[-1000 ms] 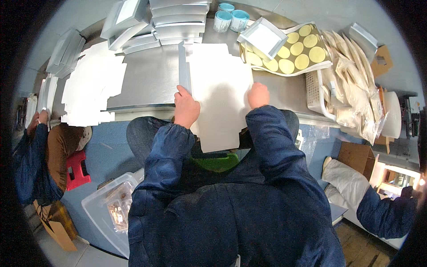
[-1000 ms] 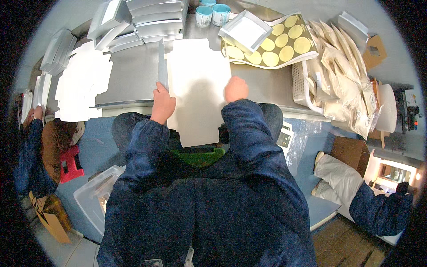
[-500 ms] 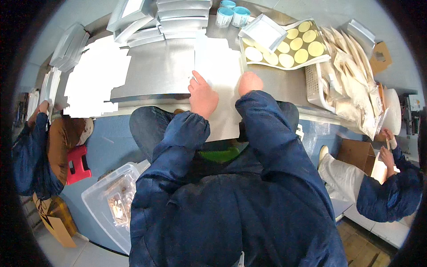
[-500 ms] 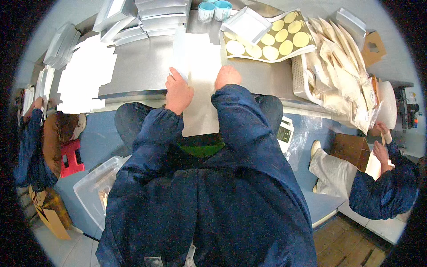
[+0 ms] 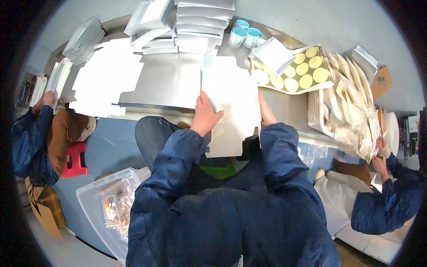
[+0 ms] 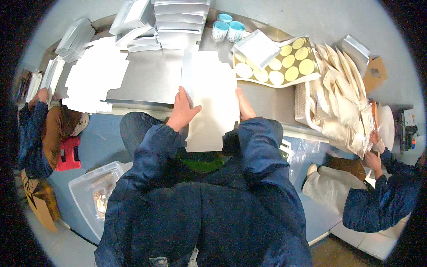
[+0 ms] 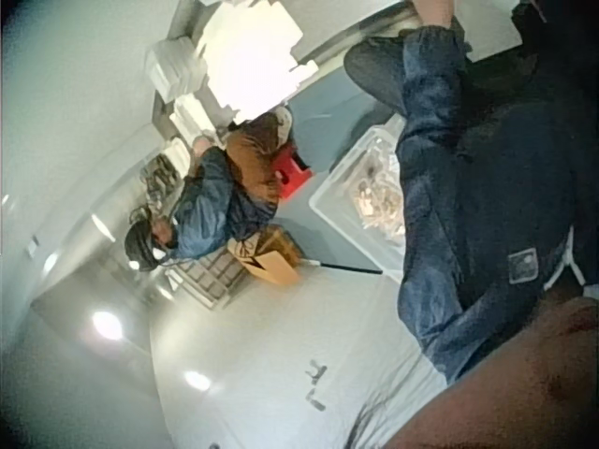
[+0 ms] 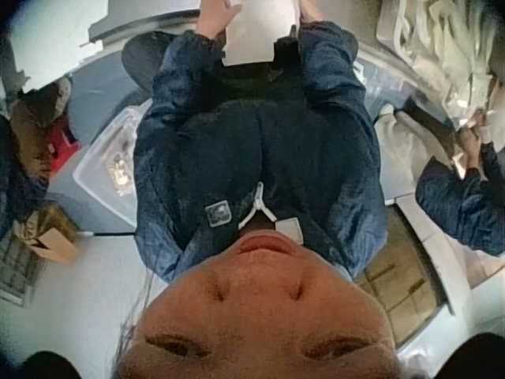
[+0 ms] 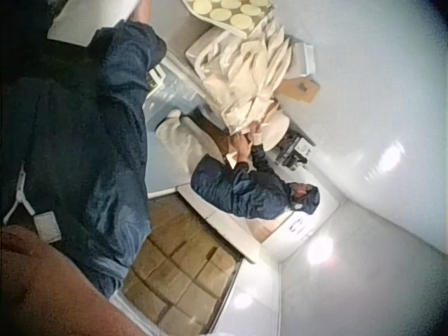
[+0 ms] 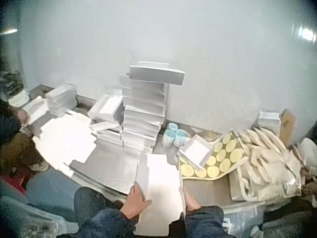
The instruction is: The person assembles flat white cardboard into boxes by hand and then takes another flat cardboard piece from a stack to continue the process.
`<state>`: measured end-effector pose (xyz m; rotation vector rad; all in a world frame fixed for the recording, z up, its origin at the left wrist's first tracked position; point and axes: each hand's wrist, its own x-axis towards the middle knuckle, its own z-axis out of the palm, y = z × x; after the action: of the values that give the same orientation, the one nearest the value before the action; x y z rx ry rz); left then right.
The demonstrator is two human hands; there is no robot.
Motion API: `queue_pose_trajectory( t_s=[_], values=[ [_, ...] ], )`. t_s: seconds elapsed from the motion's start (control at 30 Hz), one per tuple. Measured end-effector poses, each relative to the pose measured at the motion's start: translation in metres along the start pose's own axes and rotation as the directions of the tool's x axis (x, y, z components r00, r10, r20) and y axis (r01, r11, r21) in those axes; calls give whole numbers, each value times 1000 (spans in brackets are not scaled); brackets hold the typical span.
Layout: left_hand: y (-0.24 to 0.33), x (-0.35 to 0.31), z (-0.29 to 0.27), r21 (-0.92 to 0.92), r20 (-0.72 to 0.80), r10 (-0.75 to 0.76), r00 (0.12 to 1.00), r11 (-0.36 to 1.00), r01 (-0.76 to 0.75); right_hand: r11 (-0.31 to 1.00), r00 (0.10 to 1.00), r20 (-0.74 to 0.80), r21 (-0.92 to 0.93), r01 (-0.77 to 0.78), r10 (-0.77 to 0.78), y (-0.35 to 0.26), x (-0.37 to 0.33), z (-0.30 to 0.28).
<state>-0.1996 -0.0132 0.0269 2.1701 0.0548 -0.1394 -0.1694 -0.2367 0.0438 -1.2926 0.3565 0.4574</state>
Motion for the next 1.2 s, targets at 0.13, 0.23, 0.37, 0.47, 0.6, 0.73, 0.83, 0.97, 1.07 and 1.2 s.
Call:
queue_pose_trajectory(
  t_s=[0.13, 0.23, 0.37, 0.47, 0.6, 0.73, 0.83, 0.97, 1.07, 1.2],
  values=[
    [-6, 5, -14, -161, 50, -60, 997, 985, 67, 996, 991, -123, 87, -34, 44, 4, 14, -22],
    [-15, 12, -26, -380, 156, -107, 982, 911, 159, 957, 996, -63, 286, -49, 69, 14, 21, -40],
    [-26, 12, -37, -743, 271, -117, 955, 605, 285, 926, 981, 55, 325, -191, 184, 21, 32, -47],
    [-32, 13, -30, -793, 235, -176, 956, 534, 293, 984, 983, 53, -46, -175, 177, 16, 38, -37],
    [-38, 21, -28, -717, 217, -195, 956, 633, 292, 994, 995, -59, -66, -83, 79, 28, 47, -39],
    [-34, 24, -34, -654, 331, -238, 913, 640, 404, 967, 979, -191, -252, 26, -77, 34, 45, -34],
    [-27, 27, -20, -526, 259, -195, 946, 793, 307, 575, 925, -170, -816, 61, -339, 28, 45, -25],
    [-40, 31, -4, -308, 53, -90, 995, 946, 102, 473, 879, -199, -881, 33, -433, 4, 24, 30],
    [-15, 23, -10, -428, 213, -227, 950, 853, 300, 453, 897, -150, -889, 61, -416, 4, 17, 29],
    [-17, 23, -12, -685, 307, -204, 929, 631, 365, 258, 881, -107, -966, 17, -461, 44, 37, 40]
  ],
)
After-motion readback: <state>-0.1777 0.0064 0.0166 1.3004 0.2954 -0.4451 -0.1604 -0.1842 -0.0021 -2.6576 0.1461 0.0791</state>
